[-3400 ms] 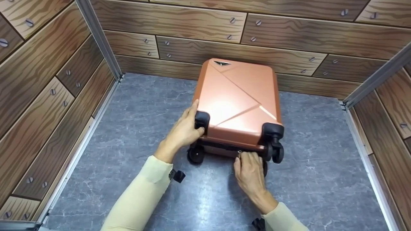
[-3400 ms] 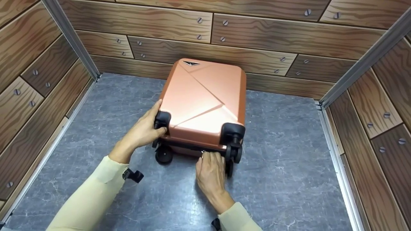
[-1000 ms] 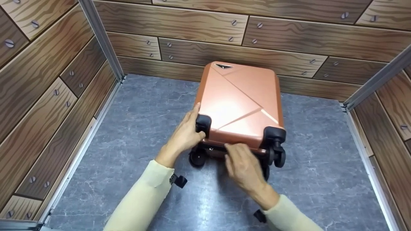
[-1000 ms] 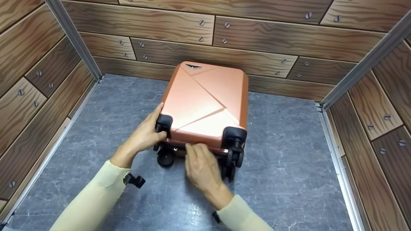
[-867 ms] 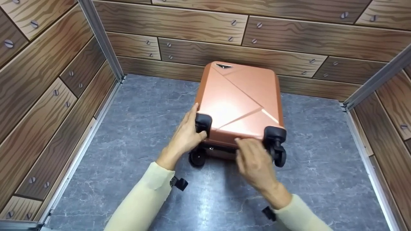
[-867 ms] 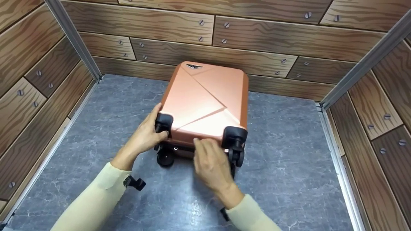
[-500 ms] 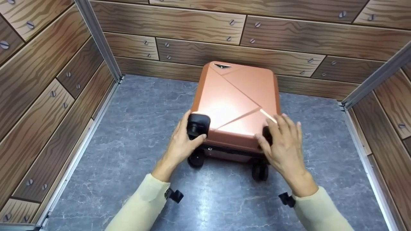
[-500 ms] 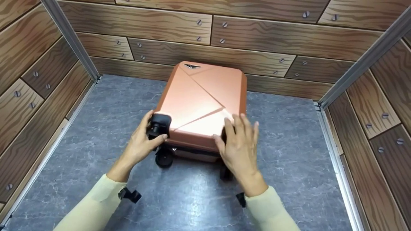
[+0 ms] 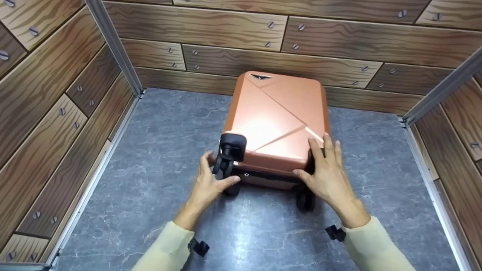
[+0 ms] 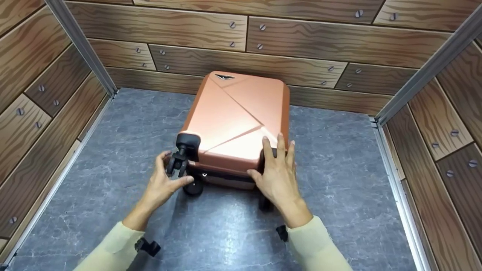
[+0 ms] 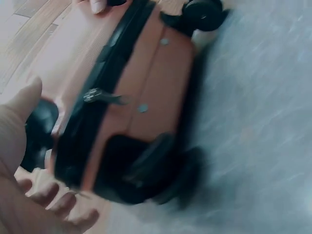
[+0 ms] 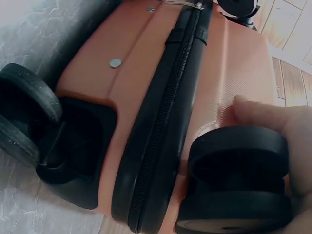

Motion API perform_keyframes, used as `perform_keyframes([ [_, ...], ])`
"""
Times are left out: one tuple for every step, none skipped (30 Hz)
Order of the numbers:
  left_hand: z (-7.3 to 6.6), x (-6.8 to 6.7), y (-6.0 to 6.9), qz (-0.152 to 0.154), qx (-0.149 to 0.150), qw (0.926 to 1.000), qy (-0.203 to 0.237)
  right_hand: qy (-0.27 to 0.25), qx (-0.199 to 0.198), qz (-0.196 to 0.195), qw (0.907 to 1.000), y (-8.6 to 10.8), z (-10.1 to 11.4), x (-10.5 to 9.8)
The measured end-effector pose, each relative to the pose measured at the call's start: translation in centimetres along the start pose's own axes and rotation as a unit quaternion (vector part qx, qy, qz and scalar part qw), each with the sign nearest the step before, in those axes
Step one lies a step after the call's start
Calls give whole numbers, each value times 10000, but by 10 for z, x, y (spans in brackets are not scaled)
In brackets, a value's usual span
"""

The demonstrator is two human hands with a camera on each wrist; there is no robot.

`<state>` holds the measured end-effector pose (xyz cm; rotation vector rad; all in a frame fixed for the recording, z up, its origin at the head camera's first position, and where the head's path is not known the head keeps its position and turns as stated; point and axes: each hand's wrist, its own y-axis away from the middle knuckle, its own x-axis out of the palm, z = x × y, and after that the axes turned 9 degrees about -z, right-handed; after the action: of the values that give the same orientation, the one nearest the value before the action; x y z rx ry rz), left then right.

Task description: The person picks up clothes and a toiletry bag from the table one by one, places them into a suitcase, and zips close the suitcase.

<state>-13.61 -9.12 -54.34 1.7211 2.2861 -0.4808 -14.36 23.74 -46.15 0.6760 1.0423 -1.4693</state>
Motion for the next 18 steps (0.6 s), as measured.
perform_keyframes([
  [3,4,4,-160,-40,9998,-75,-9,14,22,10000,0,0,0],
  [5,9,7,-302,-73,9994,-121,-20,19,40,10000,0,1,-1],
  [6,14,10,-426,-36,9989,-171,-20,18,41,10000,0,0,0],
  [8,18,13,-542,11,9982,-254,-19,5,31,10000,0,0,-1],
  [9,23,16,-634,122,9973,-338,-21,6,33,10000,0,0,-1],
  [11,28,18,-714,317,9960,-429,-25,-4,25,10000,0,0,0],
  [11,33,21,-794,500,9942,-523,-25,-13,21,10000,0,0,0],
  [12,38,23,-870,672,9922,-589,-21,-18,19,10000,0,0,0],
  [13,43,24,-962,851,9893,-694,-13,-28,15,10000,-1,0,0],
  [13,47,26,-1077,999,9858,-812,-11,-43,17,10000,-1,0,0],
  [14,51,27,-1180,1168,9816,-949,-6,-60,22,10000,-1,0,1],
  [14,54,28,-1286,1296,9771,-1089,5,-85,17,10000,-1,0,1],
  [14,57,29,-1376,1363,9734,-1226,22,-104,13,9999,-1,0,2],
  [13,59,29,-1456,1453,9691,-1359,38,-128,-5,9999,-1,0,2],
  [13,61,30,-1524,1533,9648,-1496,56,-154,-23,9999,0,0,2],
  [13,63,30,-1591,1623,9604,-1613,69,-174,-39,9998,0,0,2],
  [13,65,30,-1647,1705,9562,-1718,79,-199,-59,9998,1,0,2],
  [13,67,31,-1712,1760,9526,-1794,87,-221,-71,9997,1,0,2],
])
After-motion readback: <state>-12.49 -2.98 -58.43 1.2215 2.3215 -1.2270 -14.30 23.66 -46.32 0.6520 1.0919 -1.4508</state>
